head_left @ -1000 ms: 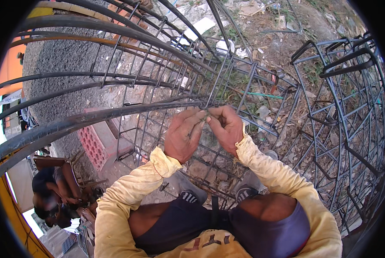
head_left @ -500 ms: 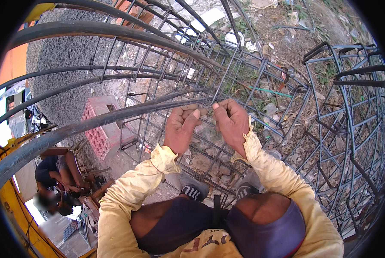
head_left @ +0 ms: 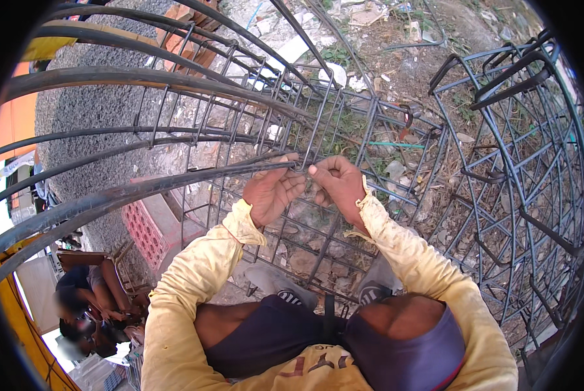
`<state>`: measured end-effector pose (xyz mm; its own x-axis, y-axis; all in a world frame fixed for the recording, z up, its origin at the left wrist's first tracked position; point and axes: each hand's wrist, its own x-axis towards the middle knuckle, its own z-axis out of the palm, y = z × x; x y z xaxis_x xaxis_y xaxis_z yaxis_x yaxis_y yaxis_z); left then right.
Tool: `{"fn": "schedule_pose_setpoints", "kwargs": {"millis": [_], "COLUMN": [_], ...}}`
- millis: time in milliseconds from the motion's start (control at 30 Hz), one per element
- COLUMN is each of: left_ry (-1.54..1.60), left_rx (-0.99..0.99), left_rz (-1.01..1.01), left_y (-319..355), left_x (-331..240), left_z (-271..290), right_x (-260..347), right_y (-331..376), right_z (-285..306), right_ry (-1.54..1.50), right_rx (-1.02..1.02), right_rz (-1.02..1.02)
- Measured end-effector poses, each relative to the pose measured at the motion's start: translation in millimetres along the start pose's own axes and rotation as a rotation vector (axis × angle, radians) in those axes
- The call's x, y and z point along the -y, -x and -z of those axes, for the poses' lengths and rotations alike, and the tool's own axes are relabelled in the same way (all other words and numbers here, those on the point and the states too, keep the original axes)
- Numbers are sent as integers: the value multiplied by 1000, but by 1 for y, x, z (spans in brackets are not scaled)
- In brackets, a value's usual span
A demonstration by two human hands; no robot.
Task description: The person uses pliers to twist wire ties around intersecting metal rods, securing a grid-like metal frame. The hands repeatedly wrap and twist wires at multiple joints to hold the structure together.
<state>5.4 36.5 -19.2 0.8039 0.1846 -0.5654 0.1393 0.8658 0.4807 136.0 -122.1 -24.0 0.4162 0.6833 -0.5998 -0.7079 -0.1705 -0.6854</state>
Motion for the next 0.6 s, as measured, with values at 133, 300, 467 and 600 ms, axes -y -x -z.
{"fn": "schedule_pose_setpoints", "kwargs": {"millis": [133, 300, 467, 600], "left_ry": [3, -5, -15, -19], "left_rx": [-2, 0, 1, 5], "left_rz": [-4, 4, 18, 24], "left_y": [-1, 0, 1, 1], "left_x": [2, -1, -3, -4], "left_z": [-1, -1, -3, -1], "right_x": [-8, 3, 12, 15], "right_y": [5, -6, -23, -28], "right_z": [16, 30, 31, 26], "right_ry": [605, 1053, 1152, 1225], "right_rx": [-249, -63, 16, -92], "right_rz": [718, 1274, 1382, 1446]}}
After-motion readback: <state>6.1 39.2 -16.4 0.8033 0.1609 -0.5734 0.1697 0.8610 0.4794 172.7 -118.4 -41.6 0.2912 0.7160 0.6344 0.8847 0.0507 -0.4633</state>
